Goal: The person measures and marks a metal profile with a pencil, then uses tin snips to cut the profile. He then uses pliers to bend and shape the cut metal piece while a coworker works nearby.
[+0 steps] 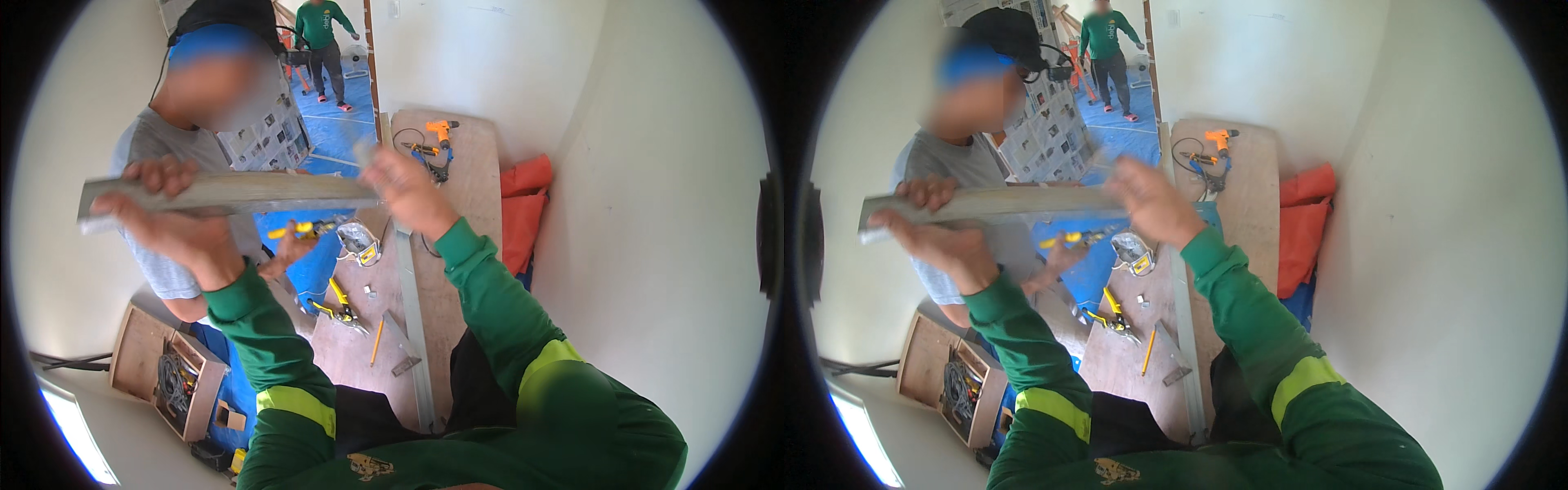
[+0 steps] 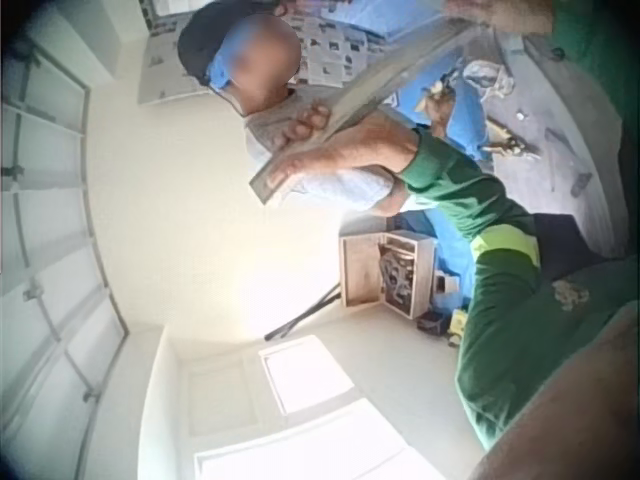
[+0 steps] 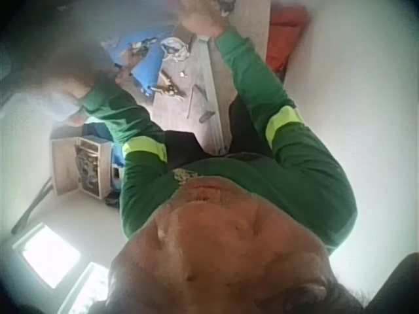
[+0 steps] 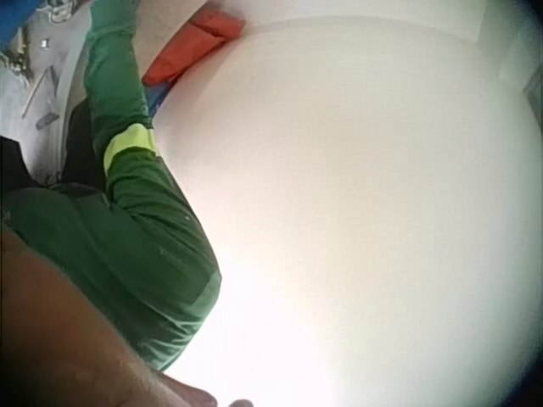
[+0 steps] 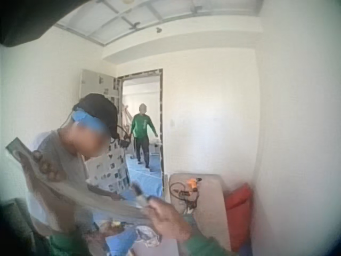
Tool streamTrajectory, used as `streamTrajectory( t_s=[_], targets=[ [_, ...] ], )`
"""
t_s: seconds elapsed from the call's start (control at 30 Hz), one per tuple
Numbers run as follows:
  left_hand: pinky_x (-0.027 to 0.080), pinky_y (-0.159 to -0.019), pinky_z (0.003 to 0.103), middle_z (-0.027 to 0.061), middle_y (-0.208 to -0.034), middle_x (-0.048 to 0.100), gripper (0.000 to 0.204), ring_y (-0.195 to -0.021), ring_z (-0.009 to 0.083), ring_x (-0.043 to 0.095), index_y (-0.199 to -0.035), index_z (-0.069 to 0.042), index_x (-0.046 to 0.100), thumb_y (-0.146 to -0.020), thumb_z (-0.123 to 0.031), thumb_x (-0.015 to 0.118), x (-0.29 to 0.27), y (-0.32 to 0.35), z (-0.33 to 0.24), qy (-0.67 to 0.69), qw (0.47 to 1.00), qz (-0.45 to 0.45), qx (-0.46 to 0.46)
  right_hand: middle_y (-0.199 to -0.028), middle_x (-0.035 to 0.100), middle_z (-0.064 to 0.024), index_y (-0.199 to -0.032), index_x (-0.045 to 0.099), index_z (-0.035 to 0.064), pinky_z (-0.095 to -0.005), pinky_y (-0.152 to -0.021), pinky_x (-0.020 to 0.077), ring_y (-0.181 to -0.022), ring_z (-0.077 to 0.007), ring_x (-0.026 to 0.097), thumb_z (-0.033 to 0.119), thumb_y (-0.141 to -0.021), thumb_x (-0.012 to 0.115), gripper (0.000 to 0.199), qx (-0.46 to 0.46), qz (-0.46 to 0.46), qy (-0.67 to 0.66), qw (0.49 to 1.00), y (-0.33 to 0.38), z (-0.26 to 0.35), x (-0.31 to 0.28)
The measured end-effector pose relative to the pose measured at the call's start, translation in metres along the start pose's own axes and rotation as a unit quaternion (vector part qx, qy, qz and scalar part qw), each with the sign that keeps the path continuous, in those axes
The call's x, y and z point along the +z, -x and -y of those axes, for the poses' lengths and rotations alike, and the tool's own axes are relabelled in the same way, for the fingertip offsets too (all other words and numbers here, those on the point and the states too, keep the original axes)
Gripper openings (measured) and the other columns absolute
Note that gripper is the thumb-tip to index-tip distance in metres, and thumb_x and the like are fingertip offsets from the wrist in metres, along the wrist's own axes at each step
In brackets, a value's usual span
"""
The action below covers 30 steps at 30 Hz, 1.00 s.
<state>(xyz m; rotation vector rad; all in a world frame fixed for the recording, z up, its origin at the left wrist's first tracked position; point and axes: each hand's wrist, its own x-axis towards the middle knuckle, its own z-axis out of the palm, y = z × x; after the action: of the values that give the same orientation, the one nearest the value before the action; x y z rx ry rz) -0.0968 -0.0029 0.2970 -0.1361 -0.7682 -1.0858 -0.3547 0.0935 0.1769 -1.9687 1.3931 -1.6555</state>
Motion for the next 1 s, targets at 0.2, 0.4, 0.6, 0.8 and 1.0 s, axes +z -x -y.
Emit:
streamTrajectory(
  t_s=[0.2, 0.4, 0.6, 0.8, 1.0],
  targets=[
    [0.040, -0.069, 0.026, -0.0020, -0.084, 0.045, 0.056, -0.073, 0.0093, 0.043, -0.106, -0.007, 0.058, -0.099, -0.061, 0.071, 0.007, 0.005, 0.016, -0.131, 0.990, -0.023, -0.051, -0.120, 0.069, -0.0121, -0.127, 0.065, 0.0041, -0.0436, -0.098, 0.0528, -0.113, -0.0286, 0.068, 0.029, -0.113, 0.054, 0.030, 0.086, 0.037, 0.062, 0.994, 0.016, 0.004, 0.033],
    [0.043, -0.067, 0.025, -0.0024, -0.079, 0.045, 0.068, -0.071, 0.0097, 0.048, -0.097, -0.011, 0.052, -0.088, -0.073, 0.075, -0.030, -0.021, -0.007, 0.060, 0.998, 0.020, -0.001, -0.125, 0.068, -0.0143, -0.128, 0.064, 0.0022, -0.0402, -0.102, 0.0515, -0.117, -0.0281, 0.065, 0.030, -0.114, 0.053, 0.034, 0.024, -0.288, -0.519, 0.805, -0.021, -0.009, -0.014],
    [0.041, -0.067, 0.025, -0.0009, -0.084, 0.048, 0.049, -0.072, 0.0095, 0.046, -0.112, -0.005, 0.058, -0.099, -0.048, 0.078, -0.010, 0.001, 0.012, -0.097, 0.994, 0.034, -0.025, -0.118, 0.066, -0.0135, -0.123, 0.064, 0.0044, -0.0434, -0.098, 0.0516, -0.111, -0.0284, 0.067, 0.028, -0.108, 0.061, 0.028, -0.046, 0.170, 0.118, 0.977, 0.014, 0.012, 0.039],
    [0.043, -0.068, 0.028, -0.0014, -0.083, 0.046, 0.048, -0.071, 0.0101, 0.046, -0.106, -0.007, 0.054, -0.098, -0.047, 0.079, -0.007, -0.008, -0.017, 0.029, 0.999, -0.041, 0.020, -0.121, 0.067, -0.0128, -0.128, 0.060, 0.0026, -0.0422, -0.100, 0.0534, -0.113, -0.0265, 0.066, 0.030, -0.108, 0.062, 0.034, 0.127, -0.168, -0.044, 0.977, 0.003, -0.021, 0.014],
    [0.042, -0.066, 0.027, -0.0031, -0.081, 0.045, 0.041, -0.069, 0.0093, 0.045, -0.101, -0.012, 0.052, -0.100, -0.043, 0.078, -0.007, 0.002, 0.012, -0.006, 0.999, 0.007, 0.033, -0.120, 0.068, -0.0169, -0.131, 0.059, -0.0007, -0.0427, -0.097, 0.0539, -0.110, -0.0289, 0.067, 0.034, -0.110, 0.058, 0.040, 0.066, -0.262, -0.261, 0.927, -0.011, -0.023, -0.022]
  ],
)
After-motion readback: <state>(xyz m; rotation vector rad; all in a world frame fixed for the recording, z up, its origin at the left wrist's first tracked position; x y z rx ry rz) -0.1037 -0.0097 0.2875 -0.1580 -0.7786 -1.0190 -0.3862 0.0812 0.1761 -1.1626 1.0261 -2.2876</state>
